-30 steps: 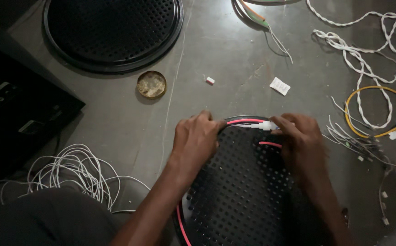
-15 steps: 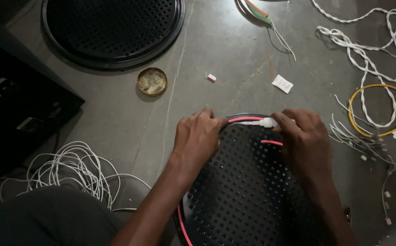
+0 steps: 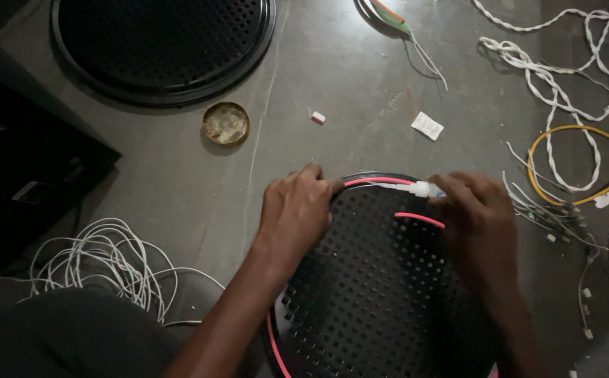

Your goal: The person applies glue to a black perforated circular tray and presses a pink LED strip along its edge. They use pliers to cut the strip and continue gluing it around the perimeter.

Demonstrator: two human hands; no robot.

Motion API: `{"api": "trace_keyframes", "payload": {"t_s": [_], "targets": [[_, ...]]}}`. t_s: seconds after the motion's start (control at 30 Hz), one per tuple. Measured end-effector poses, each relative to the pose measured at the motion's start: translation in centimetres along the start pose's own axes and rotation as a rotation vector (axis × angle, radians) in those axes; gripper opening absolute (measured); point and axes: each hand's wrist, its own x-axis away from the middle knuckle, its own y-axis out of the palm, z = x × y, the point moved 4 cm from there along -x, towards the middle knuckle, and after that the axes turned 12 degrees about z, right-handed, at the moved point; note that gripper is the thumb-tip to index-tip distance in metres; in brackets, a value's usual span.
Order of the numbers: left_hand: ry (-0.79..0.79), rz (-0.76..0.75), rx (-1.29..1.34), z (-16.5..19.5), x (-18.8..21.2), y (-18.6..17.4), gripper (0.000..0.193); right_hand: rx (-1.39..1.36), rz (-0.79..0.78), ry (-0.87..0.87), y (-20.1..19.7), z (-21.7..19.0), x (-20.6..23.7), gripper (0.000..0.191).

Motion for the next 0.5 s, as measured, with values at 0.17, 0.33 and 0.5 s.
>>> {"api": "trace_keyframes", "payload": {"t_s": [0.17,0.33,0.5], "targets": [[0.031,0.018,0.004,0.5,0.2,-0.1,0.027,-0.153,-0.005,0.311,-1.0,1.0,0.9,0.032],[0.021,0.014,-0.003,0.9,0.3,-0.2,0.025,-0.248,0.020,0.489,-1.9,0.8,1.1,0.028],[0.024,0.008,0.032,1.2,0.5,-0.7,0.028,-0.304,0.062,0.493,-2.5,0.9,1.0,0.028]]}}
